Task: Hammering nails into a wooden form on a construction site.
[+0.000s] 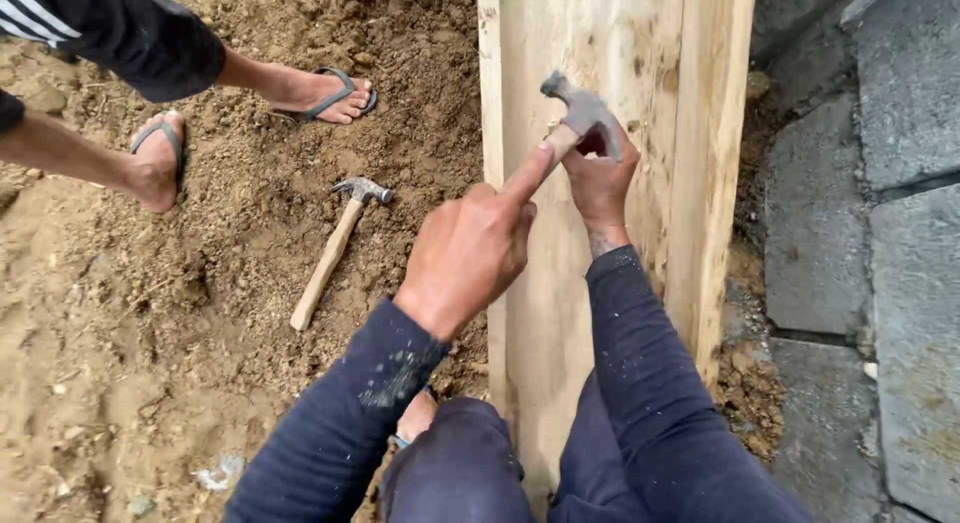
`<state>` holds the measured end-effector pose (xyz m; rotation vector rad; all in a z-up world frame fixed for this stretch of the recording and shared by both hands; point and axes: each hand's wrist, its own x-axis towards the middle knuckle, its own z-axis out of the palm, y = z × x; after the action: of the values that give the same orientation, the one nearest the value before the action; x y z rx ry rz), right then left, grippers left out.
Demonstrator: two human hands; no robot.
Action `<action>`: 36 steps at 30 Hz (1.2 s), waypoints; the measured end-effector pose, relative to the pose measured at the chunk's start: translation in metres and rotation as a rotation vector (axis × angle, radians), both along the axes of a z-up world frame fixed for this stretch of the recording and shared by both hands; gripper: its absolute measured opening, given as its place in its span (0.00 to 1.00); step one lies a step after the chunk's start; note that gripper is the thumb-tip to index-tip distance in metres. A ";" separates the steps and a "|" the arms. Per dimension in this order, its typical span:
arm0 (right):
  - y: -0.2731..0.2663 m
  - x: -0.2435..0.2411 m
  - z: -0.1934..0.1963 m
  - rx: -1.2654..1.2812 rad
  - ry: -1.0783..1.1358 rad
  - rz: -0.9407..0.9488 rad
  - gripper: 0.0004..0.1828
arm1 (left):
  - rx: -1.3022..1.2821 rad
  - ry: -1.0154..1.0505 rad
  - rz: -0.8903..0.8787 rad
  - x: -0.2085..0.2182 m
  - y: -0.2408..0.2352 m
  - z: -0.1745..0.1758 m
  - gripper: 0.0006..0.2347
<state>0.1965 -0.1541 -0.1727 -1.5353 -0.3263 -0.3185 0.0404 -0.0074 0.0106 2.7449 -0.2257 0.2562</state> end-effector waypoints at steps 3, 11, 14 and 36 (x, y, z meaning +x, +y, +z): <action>-0.008 0.005 0.016 -0.139 -0.083 0.007 0.11 | -0.217 -0.026 0.021 -0.018 -0.013 0.008 0.26; -0.013 0.022 0.051 -0.166 0.275 0.111 0.10 | -0.697 -0.212 0.150 -0.062 0.000 -0.033 0.25; -0.026 -0.004 0.058 -0.264 0.007 0.200 0.10 | -0.827 -0.082 0.287 -0.062 0.004 -0.044 0.26; 0.010 -0.004 0.021 -0.788 -0.227 -0.149 0.16 | -1.076 -0.221 0.164 -0.066 0.011 -0.061 0.27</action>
<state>0.1930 -0.1439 -0.1517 -2.3106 -0.5586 -0.5205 -0.0257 0.0032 -0.0508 1.6636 0.0789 0.5355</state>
